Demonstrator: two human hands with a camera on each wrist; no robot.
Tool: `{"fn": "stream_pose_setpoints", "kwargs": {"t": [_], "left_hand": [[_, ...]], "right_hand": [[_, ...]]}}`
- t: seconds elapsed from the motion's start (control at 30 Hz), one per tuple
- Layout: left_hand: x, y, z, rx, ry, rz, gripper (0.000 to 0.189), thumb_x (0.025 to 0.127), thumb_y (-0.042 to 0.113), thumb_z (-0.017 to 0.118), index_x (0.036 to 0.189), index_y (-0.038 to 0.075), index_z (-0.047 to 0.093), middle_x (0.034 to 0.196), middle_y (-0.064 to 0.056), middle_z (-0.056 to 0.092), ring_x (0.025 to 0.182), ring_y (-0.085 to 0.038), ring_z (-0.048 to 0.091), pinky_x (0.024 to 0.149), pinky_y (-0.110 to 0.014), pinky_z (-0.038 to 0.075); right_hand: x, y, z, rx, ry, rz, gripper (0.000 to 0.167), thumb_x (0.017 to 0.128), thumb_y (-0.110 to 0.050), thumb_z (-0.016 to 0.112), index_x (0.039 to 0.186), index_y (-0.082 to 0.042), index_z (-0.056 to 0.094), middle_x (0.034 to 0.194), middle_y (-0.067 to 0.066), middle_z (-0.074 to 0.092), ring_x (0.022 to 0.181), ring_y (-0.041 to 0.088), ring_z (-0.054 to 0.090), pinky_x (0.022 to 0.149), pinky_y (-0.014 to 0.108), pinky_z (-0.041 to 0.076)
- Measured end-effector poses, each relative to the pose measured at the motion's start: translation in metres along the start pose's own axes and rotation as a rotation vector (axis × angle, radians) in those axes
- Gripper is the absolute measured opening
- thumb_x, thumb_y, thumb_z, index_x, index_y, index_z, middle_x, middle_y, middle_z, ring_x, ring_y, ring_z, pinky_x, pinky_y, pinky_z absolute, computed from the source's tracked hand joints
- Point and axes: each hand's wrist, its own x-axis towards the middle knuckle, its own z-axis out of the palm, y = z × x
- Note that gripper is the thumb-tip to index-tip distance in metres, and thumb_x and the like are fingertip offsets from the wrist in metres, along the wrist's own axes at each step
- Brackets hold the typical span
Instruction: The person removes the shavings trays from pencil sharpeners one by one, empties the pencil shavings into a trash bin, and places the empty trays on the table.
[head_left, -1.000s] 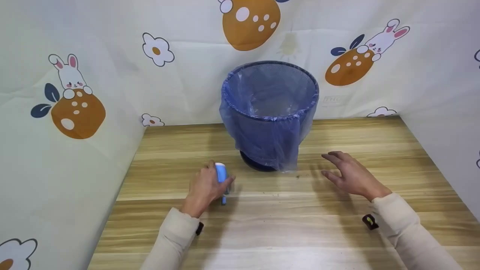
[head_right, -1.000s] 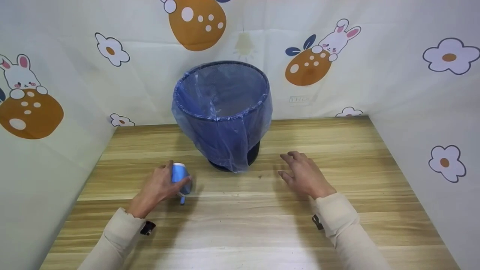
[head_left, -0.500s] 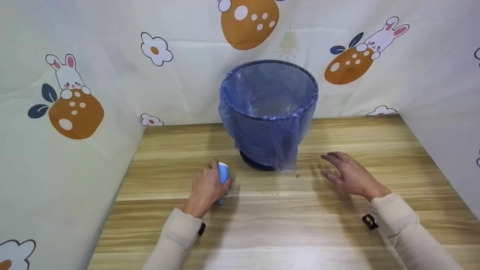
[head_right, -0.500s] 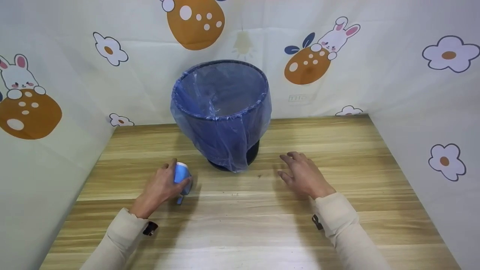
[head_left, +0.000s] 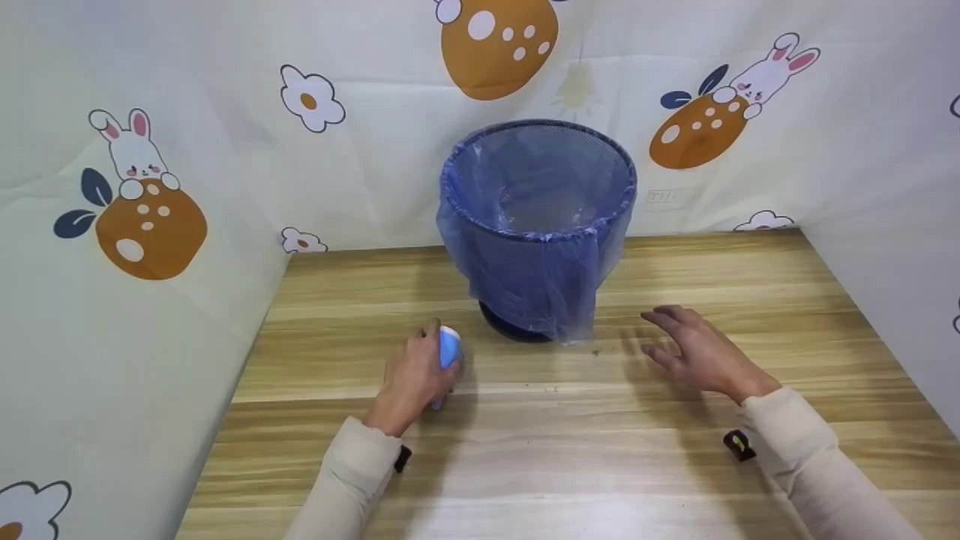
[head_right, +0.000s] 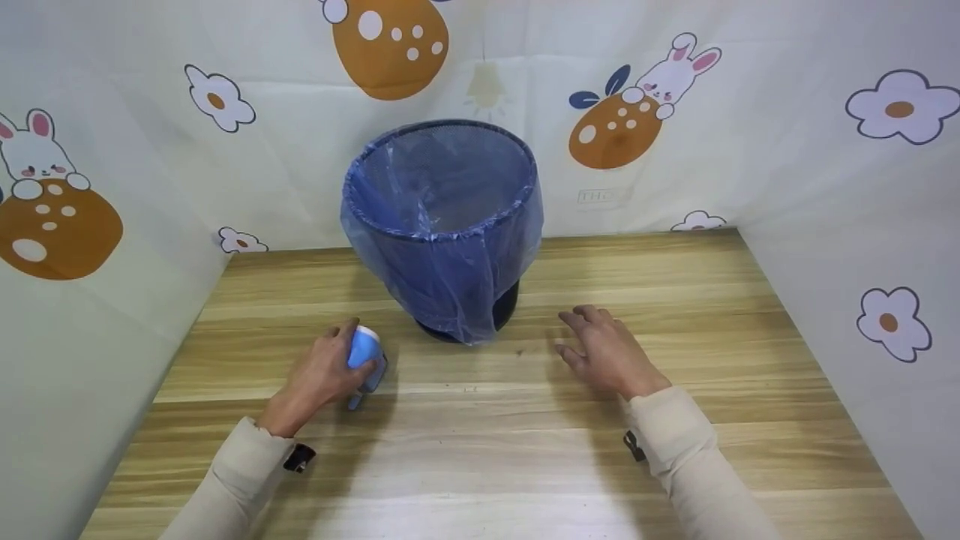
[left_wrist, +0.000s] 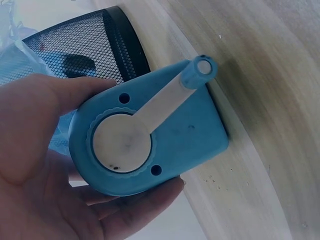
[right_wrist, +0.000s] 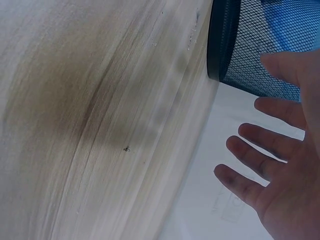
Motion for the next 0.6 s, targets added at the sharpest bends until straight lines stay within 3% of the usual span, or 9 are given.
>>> {"fn": "stream_pose_setpoints", "kwargs": {"t": [0.6], "left_hand": [[-0.001,-0.001,-0.011,-0.05,-0.048,0.054,0.071,0.083,0.026,0.075,0.142,-0.001,0.049,0.124,-0.028,0.061,0.099,-0.044,0.066,0.079,-0.051,0.056]], "right_hand": [[-0.001,-0.002,0.002,0.022,0.001,-0.006,0.05,0.095,-0.022,0.066,0.136,0.003,0.055,0.136,0.03,0.051,0.125,0.05,0.049,0.102,0.064,0.039]]}}
